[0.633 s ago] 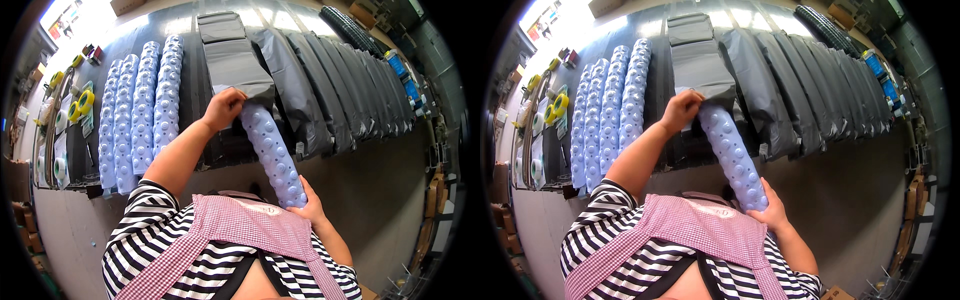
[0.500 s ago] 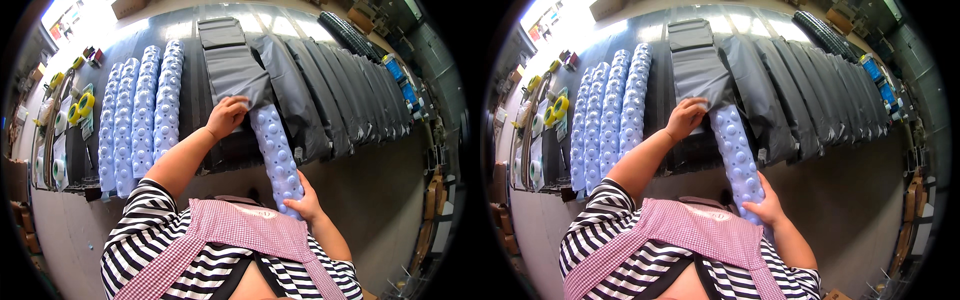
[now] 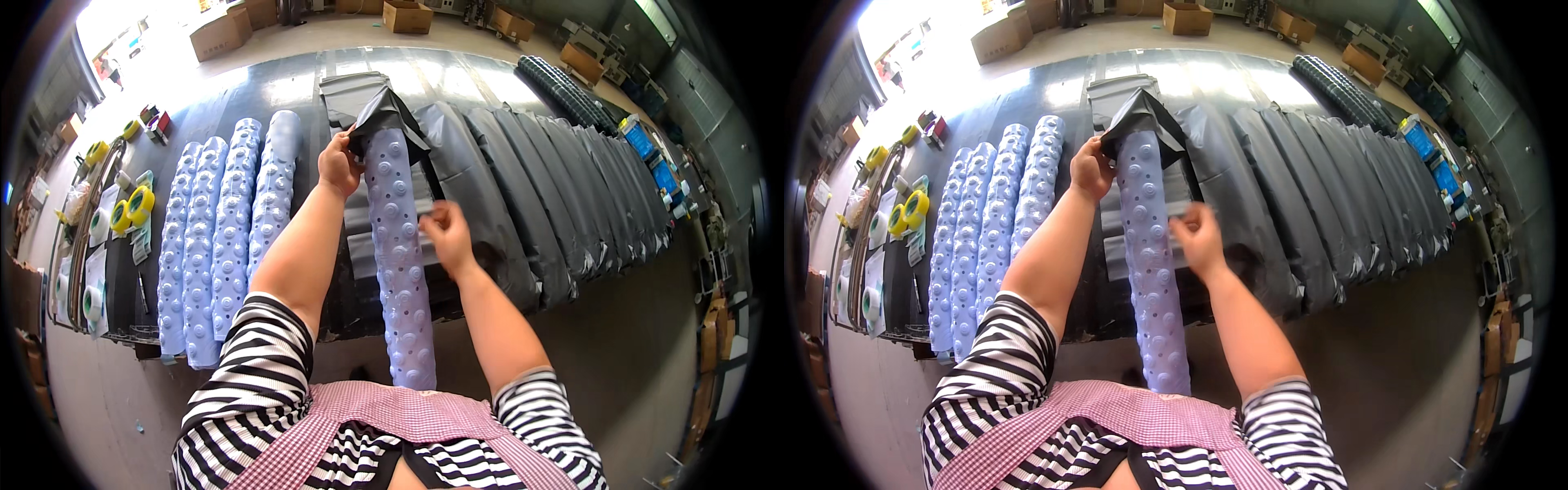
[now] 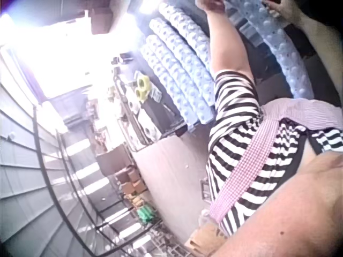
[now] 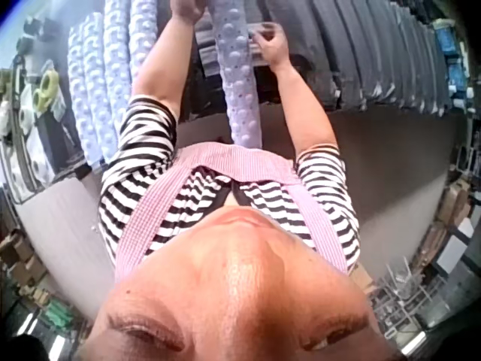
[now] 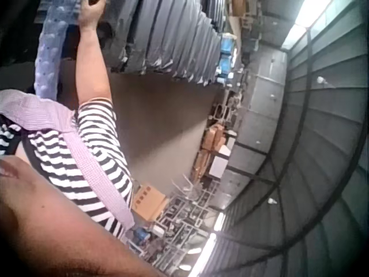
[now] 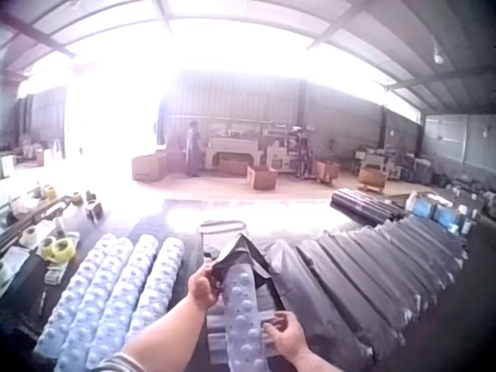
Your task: The person packages textured foam pads into grey plastic sleeves by hand, tucking the ends of the sleeves and sealing them with tape using a dispenser before moving the finished items to a stack.
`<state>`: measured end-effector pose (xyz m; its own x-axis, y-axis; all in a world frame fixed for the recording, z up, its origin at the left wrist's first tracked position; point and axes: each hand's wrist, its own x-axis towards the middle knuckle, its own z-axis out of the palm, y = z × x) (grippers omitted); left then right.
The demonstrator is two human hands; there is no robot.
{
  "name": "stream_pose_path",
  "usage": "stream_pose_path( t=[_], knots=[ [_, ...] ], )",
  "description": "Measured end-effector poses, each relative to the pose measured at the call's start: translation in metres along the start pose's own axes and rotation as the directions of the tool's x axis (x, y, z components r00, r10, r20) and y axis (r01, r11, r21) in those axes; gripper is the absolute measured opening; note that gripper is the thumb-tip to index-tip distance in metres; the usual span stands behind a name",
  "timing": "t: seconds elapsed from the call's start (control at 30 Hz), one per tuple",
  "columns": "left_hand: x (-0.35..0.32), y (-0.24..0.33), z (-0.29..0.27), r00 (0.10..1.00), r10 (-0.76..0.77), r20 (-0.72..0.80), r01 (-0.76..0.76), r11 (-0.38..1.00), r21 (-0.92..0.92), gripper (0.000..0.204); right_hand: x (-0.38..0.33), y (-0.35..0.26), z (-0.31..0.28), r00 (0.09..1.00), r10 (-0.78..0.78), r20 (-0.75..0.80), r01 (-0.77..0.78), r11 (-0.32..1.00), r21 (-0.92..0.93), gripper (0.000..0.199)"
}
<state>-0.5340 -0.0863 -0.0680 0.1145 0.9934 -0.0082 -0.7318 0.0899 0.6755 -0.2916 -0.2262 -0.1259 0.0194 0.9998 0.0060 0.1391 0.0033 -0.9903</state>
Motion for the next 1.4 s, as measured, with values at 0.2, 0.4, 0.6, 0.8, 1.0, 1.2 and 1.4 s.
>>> stream_pose_path(
  t=[0.2, 0.4, 0.6, 0.8, 1.0, 1.2, 1.4],
  knots=[
    [-0.006, -0.018, 0.021, 0.994, -0.009, 0.108, -0.005, 0.992, 0.128, 0.022, 0.149, -0.042, -0.017, 0.863, -0.357, -0.357, 0.15, 0.856, -0.494, 0.032],
    [-0.047, -0.045, -0.063, 0.877, 0.444, 0.184, -0.312, 0.233, 0.921, 0.003, 0.081, -0.02, 0.001, 0.891, -0.349, 0.291, 0.429, 0.436, -0.791, 0.013],
    [-0.191, -0.046, -0.033, 0.935, -0.096, 0.341, -0.291, 0.342, 0.894, 0.003, -0.081, -0.013, -0.051, 0.786, -0.198, 0.586, 0.597, 0.488, -0.636, 0.009],
    [-0.33, -0.029, -0.01, 0.656, -0.623, 0.425, -0.136, 0.457, 0.879, 0.007, -0.215, 0.015, -0.095, 0.582, 0.218, 0.783, 0.297, 0.84, -0.454, 0.026],
    [-0.307, -0.058, 0.013, 0.822, -0.502, 0.268, 0.027, 0.505, 0.863, 0.003, -0.185, 0.013, -0.054, 0.734, 0.253, 0.63, 0.076, 0.891, -0.447, 0.038],
    [-0.239, -0.023, 0.056, 0.954, -0.184, 0.238, -0.061, 0.657, 0.751, 0.005, -0.138, -0.06, -0.021, 0.832, 0.17, 0.528, -0.102, 0.983, -0.155, 0.026],
    [-0.295, -0.049, 0.019, 0.892, 0.33, 0.308, -0.322, -0.015, 0.947, 0.04, -0.182, 0.002, -0.039, 0.796, 0.418, 0.438, -0.461, 0.887, -0.008, 0.029]
  ],
)
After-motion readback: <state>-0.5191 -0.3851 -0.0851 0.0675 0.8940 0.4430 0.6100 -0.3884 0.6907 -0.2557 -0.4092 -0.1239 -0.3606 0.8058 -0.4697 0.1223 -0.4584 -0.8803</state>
